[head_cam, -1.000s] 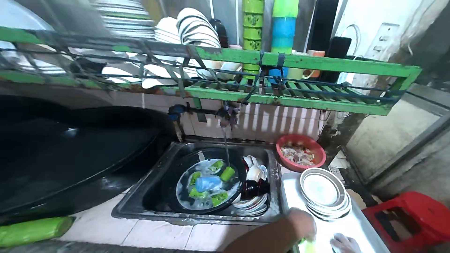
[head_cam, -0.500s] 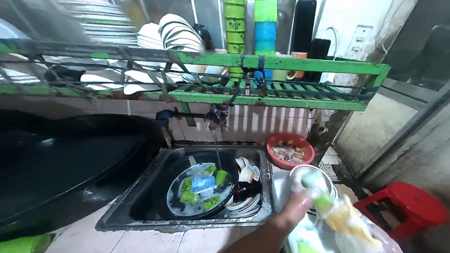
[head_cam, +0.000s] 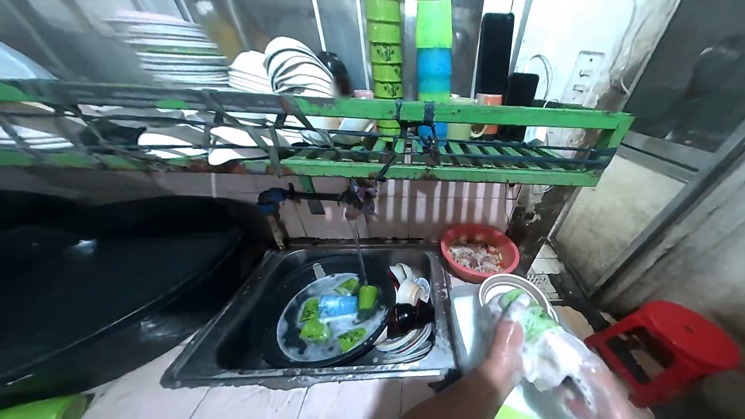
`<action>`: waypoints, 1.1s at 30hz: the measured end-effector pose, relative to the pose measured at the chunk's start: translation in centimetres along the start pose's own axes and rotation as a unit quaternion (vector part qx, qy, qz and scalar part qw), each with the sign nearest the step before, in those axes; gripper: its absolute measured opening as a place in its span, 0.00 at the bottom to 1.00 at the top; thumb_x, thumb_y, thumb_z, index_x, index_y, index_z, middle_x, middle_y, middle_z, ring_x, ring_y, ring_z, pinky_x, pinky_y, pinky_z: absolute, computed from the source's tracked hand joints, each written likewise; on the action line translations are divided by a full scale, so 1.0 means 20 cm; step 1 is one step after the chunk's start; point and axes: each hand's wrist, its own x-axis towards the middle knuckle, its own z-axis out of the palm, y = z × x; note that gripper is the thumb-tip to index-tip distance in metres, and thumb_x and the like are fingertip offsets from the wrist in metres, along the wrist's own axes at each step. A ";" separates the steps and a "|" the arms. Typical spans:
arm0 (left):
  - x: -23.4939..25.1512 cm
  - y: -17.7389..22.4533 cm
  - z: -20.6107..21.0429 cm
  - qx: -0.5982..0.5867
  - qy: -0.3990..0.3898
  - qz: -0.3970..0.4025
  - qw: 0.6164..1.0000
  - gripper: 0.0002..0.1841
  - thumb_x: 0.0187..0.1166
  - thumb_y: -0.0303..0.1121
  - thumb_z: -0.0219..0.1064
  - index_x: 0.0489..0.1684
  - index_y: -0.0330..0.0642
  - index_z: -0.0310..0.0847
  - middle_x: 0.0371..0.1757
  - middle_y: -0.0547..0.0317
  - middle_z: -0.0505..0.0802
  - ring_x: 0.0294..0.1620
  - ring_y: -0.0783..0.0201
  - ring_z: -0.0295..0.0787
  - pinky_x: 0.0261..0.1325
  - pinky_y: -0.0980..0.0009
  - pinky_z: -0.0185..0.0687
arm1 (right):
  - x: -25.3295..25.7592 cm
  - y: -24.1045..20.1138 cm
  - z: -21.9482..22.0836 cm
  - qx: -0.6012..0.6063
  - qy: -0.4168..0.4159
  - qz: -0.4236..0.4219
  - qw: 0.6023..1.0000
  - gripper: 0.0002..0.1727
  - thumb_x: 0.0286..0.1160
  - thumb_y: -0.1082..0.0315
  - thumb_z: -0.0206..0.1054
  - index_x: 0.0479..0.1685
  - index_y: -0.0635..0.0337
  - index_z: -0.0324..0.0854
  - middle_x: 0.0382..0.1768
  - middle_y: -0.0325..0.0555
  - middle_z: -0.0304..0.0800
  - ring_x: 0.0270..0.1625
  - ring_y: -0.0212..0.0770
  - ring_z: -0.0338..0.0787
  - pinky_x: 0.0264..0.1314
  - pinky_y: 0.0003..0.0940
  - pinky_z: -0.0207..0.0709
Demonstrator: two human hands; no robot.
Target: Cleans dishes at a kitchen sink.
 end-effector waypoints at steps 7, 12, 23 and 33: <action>0.02 -0.08 0.03 0.027 -0.023 -0.035 0.999 0.27 0.86 0.39 0.64 0.80 0.38 0.64 0.67 0.43 0.84 0.64 0.57 0.84 0.67 0.59 0.82 | 0.03 0.12 0.04 -0.540 -0.056 -0.183 0.820 0.18 0.80 0.72 0.60 0.60 0.77 0.85 0.62 0.74 0.87 0.72 0.71 0.83 0.80 0.66 0.67; -0.02 -0.10 0.06 -0.026 -0.007 -0.049 0.998 0.34 0.85 0.41 0.65 0.88 0.47 0.54 0.72 0.43 0.80 0.65 0.55 0.84 0.64 0.57 0.83 | 0.05 0.07 0.01 -0.183 0.035 -0.024 0.982 0.16 0.84 0.74 0.53 0.62 0.77 0.76 0.47 0.55 0.86 0.48 0.38 0.88 0.55 0.33 0.83; 0.10 0.08 -0.14 0.046 -0.039 0.001 0.998 0.37 0.81 0.41 0.70 0.88 0.50 0.55 0.62 0.44 0.87 0.54 0.54 0.90 0.55 0.57 0.88 | -0.01 0.02 -0.23 -0.430 -0.112 -0.290 0.847 0.25 0.70 0.80 0.65 0.70 0.62 0.86 0.74 0.59 0.84 0.77 0.60 0.83 0.79 0.57 0.76; -0.15 0.00 -0.02 0.641 -0.213 0.159 0.720 0.35 0.68 0.47 0.73 0.75 0.34 0.75 0.69 0.41 0.86 0.71 0.45 0.83 0.69 0.44 0.77 | 0.16 -0.13 -0.04 -0.323 0.029 -0.049 0.945 0.23 0.89 0.63 0.59 0.79 0.58 0.77 0.69 0.63 0.86 0.74 0.59 0.83 0.79 0.62 0.69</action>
